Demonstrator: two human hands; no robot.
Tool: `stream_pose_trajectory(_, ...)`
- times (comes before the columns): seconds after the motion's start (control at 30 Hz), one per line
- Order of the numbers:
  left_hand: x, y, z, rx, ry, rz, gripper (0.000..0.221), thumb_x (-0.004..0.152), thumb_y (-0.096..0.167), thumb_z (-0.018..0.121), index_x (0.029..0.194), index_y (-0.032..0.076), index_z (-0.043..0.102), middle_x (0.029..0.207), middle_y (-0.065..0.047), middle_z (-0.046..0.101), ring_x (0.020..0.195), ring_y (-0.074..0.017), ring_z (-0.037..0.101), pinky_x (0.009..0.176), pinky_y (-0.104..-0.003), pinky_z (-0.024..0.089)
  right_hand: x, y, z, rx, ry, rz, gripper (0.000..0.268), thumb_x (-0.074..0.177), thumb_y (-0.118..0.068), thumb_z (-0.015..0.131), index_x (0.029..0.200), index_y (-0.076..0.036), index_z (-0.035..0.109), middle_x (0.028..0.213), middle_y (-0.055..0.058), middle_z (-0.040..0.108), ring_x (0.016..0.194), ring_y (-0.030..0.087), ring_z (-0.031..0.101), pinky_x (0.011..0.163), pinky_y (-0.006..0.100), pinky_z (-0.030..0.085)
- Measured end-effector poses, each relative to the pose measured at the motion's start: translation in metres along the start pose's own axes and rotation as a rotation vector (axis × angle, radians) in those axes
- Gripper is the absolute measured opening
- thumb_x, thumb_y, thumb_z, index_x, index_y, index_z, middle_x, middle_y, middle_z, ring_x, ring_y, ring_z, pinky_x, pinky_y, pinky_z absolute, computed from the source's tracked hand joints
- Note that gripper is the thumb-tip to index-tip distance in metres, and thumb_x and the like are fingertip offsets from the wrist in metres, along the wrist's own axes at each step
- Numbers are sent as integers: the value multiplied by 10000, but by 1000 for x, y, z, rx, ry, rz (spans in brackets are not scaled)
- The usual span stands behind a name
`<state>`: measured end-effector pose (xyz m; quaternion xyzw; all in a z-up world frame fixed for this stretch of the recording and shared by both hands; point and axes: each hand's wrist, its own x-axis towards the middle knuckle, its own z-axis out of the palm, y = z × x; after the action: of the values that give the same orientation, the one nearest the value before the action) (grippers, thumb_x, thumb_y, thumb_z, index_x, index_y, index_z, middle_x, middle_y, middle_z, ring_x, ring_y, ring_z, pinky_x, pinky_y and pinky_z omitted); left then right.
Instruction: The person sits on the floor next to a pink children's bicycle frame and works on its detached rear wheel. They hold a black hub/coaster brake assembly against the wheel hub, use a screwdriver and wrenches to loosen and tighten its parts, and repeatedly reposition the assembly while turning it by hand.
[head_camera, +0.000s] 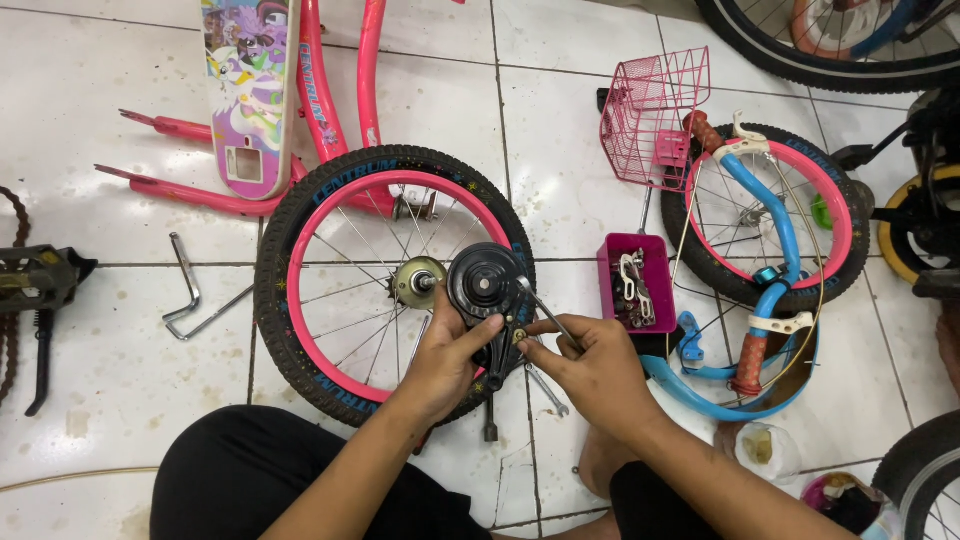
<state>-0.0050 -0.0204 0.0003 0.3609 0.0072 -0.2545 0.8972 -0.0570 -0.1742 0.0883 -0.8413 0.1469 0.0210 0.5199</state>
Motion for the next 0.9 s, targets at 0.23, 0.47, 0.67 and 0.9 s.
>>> stream_pose_trajectory(0.23,-2,-3,-1,-18,-4,-16,584,919,-3,654,1413,143,378,1384,-125,588,1241,-228,561,1059,-458,511,3,15,1,193,-38,159,202,772,-3,813,949,92,801,399,-47,370,396,39,338,421,190,272)
stream_pose_trajectory(0.47,-3,-4,2,-26,-45,-37,571,936,-11,627,1427,143,379,1400,-133,591,1259,-245,563,1075,-461,498,-4,4,5,254,35,294,294,800,-59,841,975,163,758,437,3,467,398,24,383,412,180,262)
stream_pose_trajectory(0.67,-1,-11,-4,-98,-22,-57,569,933,-18,633,1423,164,408,1398,-111,596,1260,-238,569,1075,-457,495,-2,8,4,-26,5,368,223,818,-215,837,946,-32,856,454,31,612,416,108,480,498,232,355)
stream_pose_trajectory(0.9,0,-2,-5,-175,-11,-91,551,928,-26,621,1419,146,441,1339,-134,624,1209,-266,615,1028,-466,529,-5,12,-7,209,-15,268,332,858,-167,816,1019,119,769,428,49,528,391,62,407,414,194,269)
